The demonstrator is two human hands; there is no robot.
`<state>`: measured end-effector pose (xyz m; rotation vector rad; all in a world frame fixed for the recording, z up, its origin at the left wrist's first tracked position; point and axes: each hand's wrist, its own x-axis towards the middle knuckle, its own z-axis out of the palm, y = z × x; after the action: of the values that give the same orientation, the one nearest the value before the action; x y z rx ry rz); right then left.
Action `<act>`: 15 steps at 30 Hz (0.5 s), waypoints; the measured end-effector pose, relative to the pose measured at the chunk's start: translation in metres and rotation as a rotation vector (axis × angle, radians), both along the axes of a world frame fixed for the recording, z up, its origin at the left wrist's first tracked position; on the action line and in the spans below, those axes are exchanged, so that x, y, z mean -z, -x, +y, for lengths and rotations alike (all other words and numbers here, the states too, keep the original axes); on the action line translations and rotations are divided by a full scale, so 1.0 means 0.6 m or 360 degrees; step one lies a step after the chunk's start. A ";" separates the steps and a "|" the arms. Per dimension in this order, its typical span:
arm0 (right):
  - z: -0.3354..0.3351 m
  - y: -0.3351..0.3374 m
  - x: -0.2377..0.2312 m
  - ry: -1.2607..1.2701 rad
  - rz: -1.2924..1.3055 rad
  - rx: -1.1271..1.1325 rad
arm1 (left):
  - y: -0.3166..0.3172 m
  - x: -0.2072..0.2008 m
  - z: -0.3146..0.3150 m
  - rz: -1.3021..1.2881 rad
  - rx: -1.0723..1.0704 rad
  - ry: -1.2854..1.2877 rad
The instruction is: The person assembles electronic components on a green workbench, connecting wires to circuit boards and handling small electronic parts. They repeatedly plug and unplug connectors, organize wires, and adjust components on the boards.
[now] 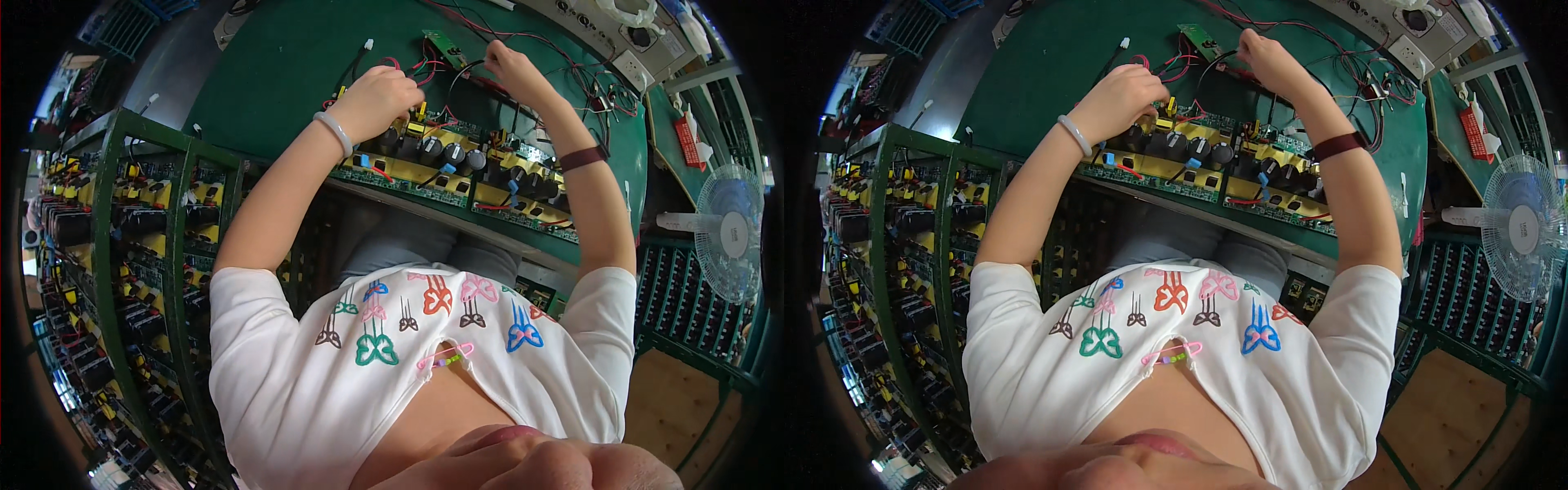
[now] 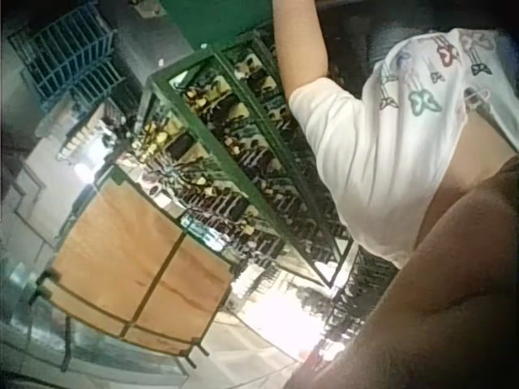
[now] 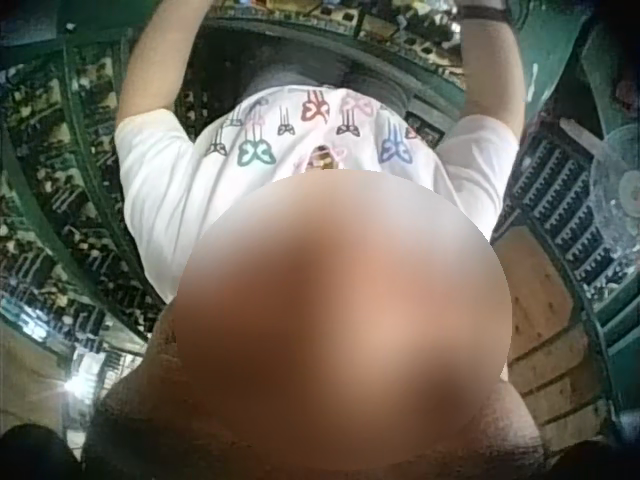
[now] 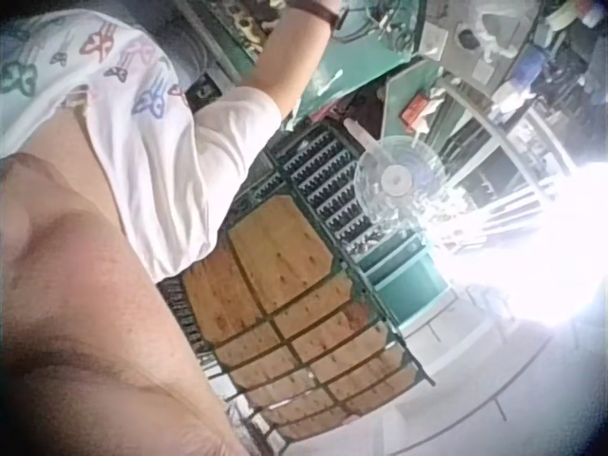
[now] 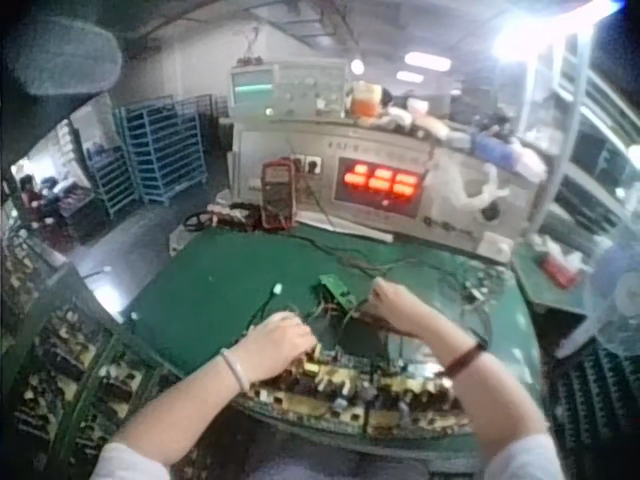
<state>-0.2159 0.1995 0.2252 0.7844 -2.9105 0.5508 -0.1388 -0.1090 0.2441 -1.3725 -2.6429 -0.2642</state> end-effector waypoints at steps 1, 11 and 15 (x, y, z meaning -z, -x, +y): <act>0.008 -0.005 -0.005 -0.0028 0.0001 -0.0010 | 0.001 0.004 -0.001 0.0040 0.0035 -0.0028; 0.012 -0.037 -0.020 -0.0279 0.0112 -0.0024 | 0.011 -0.002 0.022 0.0365 0.0251 0.0211; 0.001 -0.039 -0.031 -0.0345 0.0073 -0.0020 | 0.018 -0.024 0.023 0.0489 0.0362 0.0128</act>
<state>-0.1926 0.2000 0.2437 0.8271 -2.9579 0.2165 -0.1497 -0.0951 0.2582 -1.5962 -2.2738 0.0287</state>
